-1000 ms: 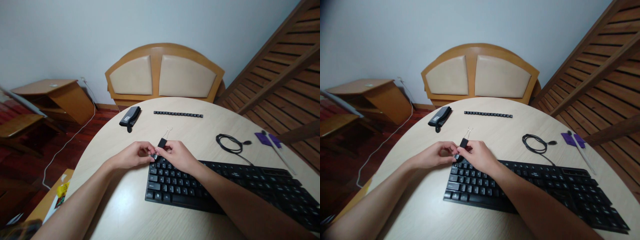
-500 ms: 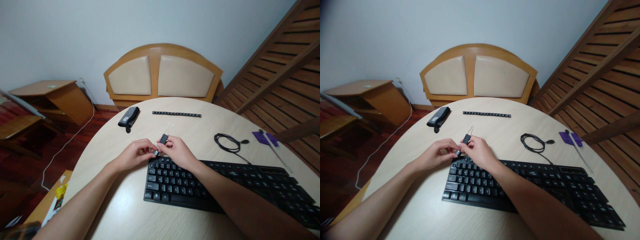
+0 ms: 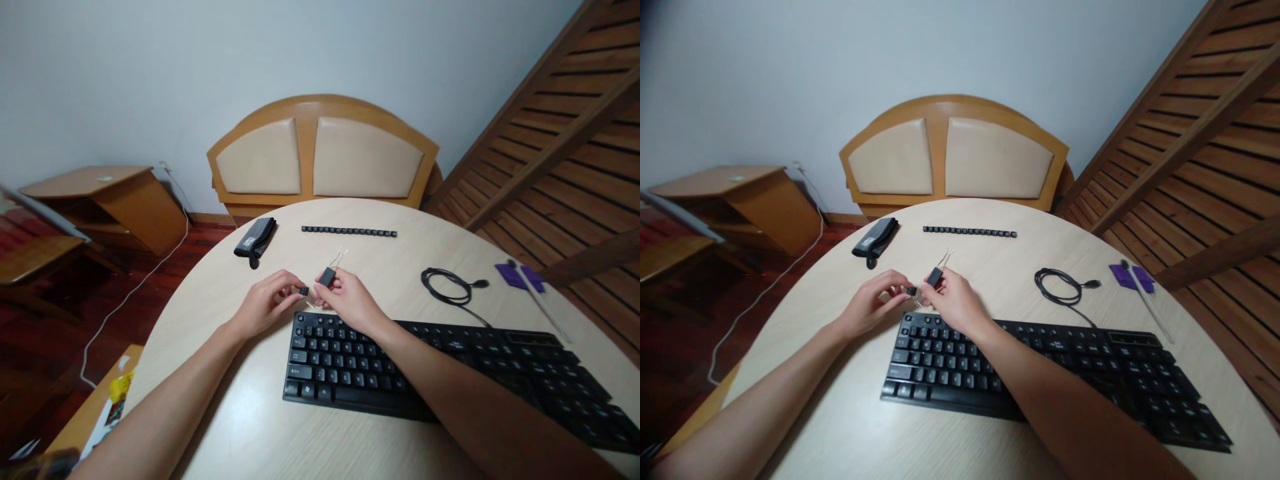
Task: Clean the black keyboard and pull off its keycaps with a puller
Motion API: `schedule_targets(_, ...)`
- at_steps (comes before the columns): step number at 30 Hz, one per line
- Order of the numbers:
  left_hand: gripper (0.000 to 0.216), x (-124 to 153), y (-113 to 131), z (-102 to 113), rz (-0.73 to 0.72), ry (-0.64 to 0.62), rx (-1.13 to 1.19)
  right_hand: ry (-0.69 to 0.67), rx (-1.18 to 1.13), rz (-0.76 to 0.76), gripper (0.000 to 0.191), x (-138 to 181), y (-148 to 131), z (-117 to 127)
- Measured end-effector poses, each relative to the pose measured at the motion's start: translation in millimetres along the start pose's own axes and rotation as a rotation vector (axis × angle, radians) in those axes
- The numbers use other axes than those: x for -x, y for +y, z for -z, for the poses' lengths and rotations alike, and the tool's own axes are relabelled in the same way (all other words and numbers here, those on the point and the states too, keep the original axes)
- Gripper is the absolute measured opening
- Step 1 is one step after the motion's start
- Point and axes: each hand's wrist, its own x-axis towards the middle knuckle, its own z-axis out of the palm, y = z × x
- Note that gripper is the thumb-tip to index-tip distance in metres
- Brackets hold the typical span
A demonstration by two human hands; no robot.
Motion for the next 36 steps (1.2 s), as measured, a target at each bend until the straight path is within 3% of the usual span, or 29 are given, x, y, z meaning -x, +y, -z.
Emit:
schedule_targets(5, 0.020, -19, -22, -1, 0.183, 0.083, -0.143, 0.002, 0.041, -0.006, 0.008, -1, 3, -2)
schedule_targets(11, 0.022, -60, -48, 4, 0.379, 0.021, -0.494, 0.002, 0.052, -0.002, 0.006, -2, 4, -4)
schedule_targets(21, 0.025, -119, -81, -5, 0.519, 0.076, -0.630, -0.011, 0.150, 0.055, 0.005, 0, 10, -5)
schedule_targets(28, 0.029, -124, -99, -8, 0.569, 0.133, -0.653, -0.009, 0.199, 0.070, 0.004, 2, 8, -4)
schedule_targets(36, 0.037, -120, -101, -9, 0.528, 0.153, -0.611, -0.008, 0.206, 0.060, 0.010, 2, 12, -2)
